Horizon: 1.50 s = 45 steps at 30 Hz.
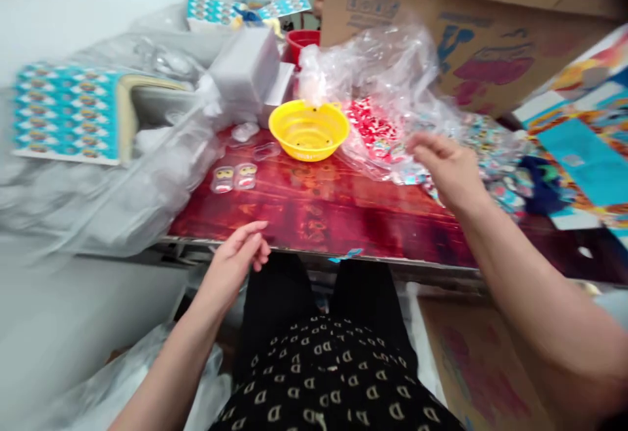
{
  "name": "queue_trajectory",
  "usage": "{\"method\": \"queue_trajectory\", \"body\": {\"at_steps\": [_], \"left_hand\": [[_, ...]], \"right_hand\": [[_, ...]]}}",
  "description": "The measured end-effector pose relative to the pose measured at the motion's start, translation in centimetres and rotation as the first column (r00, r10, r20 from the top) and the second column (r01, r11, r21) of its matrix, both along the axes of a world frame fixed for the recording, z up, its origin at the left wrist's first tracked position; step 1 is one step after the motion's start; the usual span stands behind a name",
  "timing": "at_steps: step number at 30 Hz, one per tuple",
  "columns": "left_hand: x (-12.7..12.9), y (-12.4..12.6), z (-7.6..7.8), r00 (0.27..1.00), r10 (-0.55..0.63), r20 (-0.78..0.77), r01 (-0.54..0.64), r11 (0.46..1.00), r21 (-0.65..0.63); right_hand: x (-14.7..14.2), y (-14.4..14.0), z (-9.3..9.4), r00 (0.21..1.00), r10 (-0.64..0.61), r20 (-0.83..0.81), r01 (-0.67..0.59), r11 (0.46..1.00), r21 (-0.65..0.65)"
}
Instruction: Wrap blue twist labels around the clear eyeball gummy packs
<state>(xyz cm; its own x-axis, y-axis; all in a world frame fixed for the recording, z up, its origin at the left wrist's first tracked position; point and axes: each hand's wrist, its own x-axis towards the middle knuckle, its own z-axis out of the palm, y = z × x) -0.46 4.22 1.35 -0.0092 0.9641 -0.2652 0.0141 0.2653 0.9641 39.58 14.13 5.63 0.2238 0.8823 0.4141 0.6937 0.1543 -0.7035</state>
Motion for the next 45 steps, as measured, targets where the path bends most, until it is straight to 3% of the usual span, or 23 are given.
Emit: {"method": "queue_trajectory", "body": {"at_steps": [1,3,6,9,14,18,25,30,34,38,40,42,45], "left_hand": [[-0.2,0.4,-0.3,0.993,0.006,-0.121,0.002,0.998,0.064],[-0.5,1.4,-0.9,0.932,0.012,-0.363,0.038,0.991,0.129],[-1.0,2.7,-1.5,0.790,0.133,-0.598,0.118,0.925,0.361],[-1.3,3.5,-2.1,0.700,0.201,-0.685,0.188,0.874,0.448],[-1.6,4.1,-3.1,0.640,0.156,-0.753,0.173,0.925,0.339],[-1.7,5.0,-2.4,0.610,0.093,-0.787,0.109,0.974,0.199],[-1.5,7.8,-0.3,0.429,-0.146,-0.891,0.144,0.985,-0.092],[-1.1,8.2,0.0,0.383,-0.181,-0.906,0.154,0.979,-0.130],[-1.0,7.8,-0.1,0.372,-0.179,-0.911,0.179,0.977,-0.118],[-1.0,7.1,-0.2,0.375,-0.148,-0.915,0.200,0.977,-0.077],[-1.2,6.8,-0.4,0.401,-0.115,-0.909,0.202,0.979,-0.035],[-1.5,6.5,-0.6,0.477,-0.028,-0.879,0.176,0.982,0.064],[-1.9,5.6,-0.5,0.724,0.144,-0.674,0.041,0.967,0.251]], "right_hand": [[-2.6,-0.7,-1.0,0.984,0.167,-0.066,-0.173,0.979,-0.104],[-7.6,-1.3,-2.4,0.915,0.380,-0.135,-0.401,0.888,-0.224],[-14.1,0.0,-3.2,0.832,0.541,-0.125,-0.552,0.779,-0.298],[-19.4,3.0,-3.0,0.792,0.609,-0.047,-0.583,0.730,-0.357],[-26.0,7.3,-3.1,0.704,0.678,0.209,-0.551,0.708,-0.442],[-29.2,9.4,-3.7,0.649,0.682,0.337,-0.489,0.714,-0.502],[-31.5,11.0,-3.6,0.643,0.656,0.395,-0.380,0.721,-0.580],[-31.1,11.8,-4.2,0.698,0.646,0.309,-0.358,0.689,-0.631],[-29.9,12.1,-4.8,0.783,0.603,0.155,-0.374,0.654,-0.658],[-29.2,10.8,-4.6,0.862,0.506,-0.039,-0.413,0.655,-0.633],[-28.8,9.7,-4.2,0.876,0.463,-0.138,-0.442,0.652,-0.616],[-28.1,8.5,-3.6,0.874,0.434,-0.218,-0.471,0.648,-0.599],[-25.9,6.5,-2.7,0.809,0.444,-0.384,-0.587,0.617,-0.524]]}}
